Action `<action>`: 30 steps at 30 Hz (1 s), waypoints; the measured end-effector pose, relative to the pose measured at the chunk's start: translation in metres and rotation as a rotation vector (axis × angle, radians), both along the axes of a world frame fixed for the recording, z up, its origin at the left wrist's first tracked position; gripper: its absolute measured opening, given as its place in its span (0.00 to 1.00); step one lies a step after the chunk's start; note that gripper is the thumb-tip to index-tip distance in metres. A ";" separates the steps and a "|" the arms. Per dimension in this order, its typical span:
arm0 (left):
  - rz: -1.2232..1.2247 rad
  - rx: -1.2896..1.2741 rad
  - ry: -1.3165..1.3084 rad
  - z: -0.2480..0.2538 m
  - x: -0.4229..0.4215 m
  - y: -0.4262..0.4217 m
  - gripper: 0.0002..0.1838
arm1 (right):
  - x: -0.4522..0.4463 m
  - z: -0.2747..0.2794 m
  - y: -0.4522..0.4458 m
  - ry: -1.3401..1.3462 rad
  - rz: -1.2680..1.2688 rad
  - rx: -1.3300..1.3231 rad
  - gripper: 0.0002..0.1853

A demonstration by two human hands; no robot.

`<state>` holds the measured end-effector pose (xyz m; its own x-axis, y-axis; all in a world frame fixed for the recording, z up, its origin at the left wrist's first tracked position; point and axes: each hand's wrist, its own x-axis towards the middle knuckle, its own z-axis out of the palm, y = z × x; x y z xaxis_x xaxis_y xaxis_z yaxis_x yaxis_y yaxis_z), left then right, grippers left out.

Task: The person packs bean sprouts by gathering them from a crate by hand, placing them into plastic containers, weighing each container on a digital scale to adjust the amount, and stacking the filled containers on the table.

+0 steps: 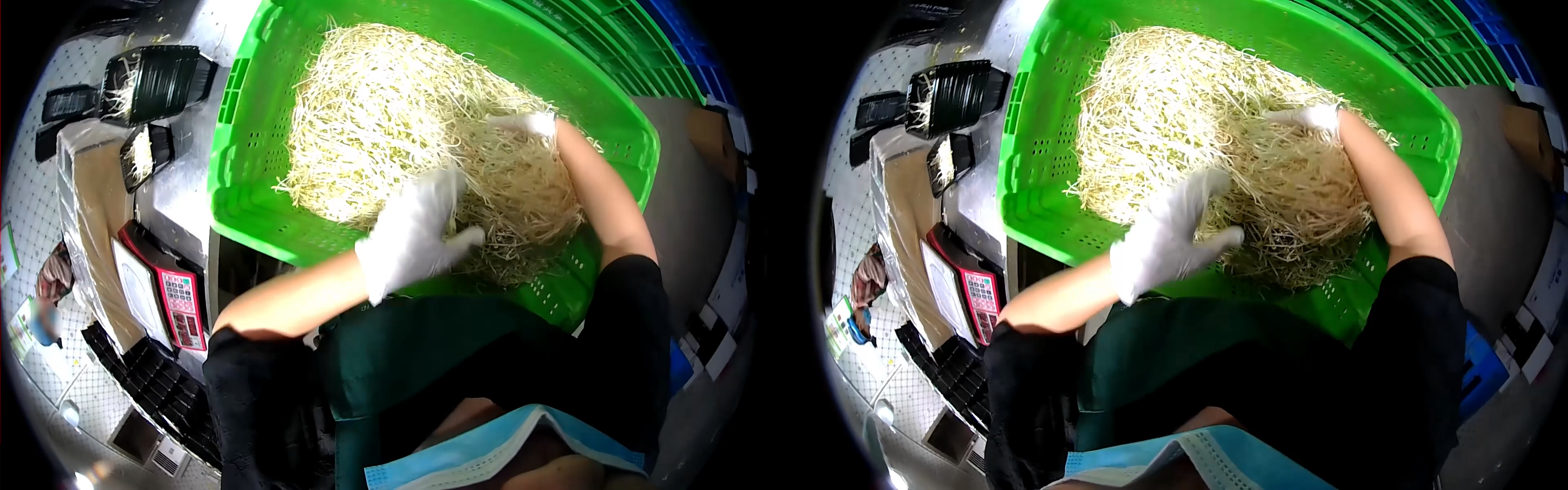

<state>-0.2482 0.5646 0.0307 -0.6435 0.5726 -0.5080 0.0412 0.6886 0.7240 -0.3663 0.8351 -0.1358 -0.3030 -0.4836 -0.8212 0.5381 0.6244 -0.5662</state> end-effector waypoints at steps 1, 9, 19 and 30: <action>0.023 0.002 -0.282 0.006 0.016 0.000 0.38 | 0.004 0.002 0.000 0.010 0.011 -0.015 0.36; 0.088 0.440 -1.028 -0.087 0.079 0.074 0.34 | 0.030 0.021 0.001 0.063 0.057 -0.035 0.34; -0.248 -0.192 -0.549 -0.053 0.039 0.023 0.39 | 0.012 0.017 -0.014 0.107 0.114 -0.091 0.31; -0.141 -0.159 -0.558 -0.051 0.064 0.052 0.48 | 0.020 0.017 -0.008 0.111 0.132 -0.140 0.28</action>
<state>-0.1838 0.6162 -0.0207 -0.1786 0.5219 -0.8341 -0.2168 0.8060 0.5508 -0.3461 0.8271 -0.1184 -0.3138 -0.6322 -0.7084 0.3865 0.5964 -0.7035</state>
